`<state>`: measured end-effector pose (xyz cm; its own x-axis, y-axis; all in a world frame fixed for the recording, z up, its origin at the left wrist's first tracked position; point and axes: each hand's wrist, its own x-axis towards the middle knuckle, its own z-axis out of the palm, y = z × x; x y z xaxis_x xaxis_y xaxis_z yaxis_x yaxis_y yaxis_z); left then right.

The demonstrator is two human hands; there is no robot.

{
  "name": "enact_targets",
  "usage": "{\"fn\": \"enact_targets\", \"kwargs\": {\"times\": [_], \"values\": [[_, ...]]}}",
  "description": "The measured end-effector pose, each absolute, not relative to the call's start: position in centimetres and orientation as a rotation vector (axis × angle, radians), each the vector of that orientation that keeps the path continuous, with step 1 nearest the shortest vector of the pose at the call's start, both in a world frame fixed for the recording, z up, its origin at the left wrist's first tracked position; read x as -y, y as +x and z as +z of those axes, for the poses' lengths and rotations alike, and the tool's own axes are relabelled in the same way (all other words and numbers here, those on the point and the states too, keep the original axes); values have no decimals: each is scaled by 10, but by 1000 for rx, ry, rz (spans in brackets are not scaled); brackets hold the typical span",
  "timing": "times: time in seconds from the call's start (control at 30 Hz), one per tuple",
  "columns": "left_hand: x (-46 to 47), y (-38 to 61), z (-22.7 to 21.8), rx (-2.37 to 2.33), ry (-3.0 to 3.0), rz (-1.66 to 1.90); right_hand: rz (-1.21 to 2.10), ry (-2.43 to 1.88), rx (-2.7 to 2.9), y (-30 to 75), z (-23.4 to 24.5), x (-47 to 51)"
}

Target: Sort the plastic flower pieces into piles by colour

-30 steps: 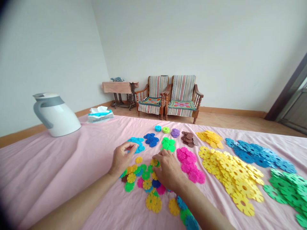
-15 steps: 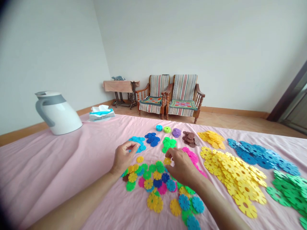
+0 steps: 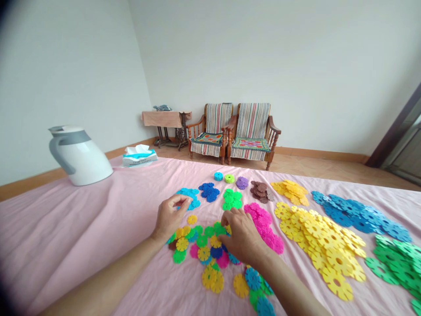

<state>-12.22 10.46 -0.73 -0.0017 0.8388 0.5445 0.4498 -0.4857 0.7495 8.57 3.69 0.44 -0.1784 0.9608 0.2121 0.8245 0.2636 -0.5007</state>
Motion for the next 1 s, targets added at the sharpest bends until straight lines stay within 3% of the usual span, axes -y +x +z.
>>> {"fn": "enact_targets", "kwargs": {"times": [0.2, 0.6, 1.0], "values": [[-106, -123, -8, -1343, 1915, 1490, 462, -1589, 1942, 99, 13, -55], [-106, -123, -8, -1328, 1922, 1490, 256, -1779, 1621, 134, -8, -119], [-107, -123, -11, -1334, 1926, 1486, 347, -1705, 1816, 128, -10, -64]]}}
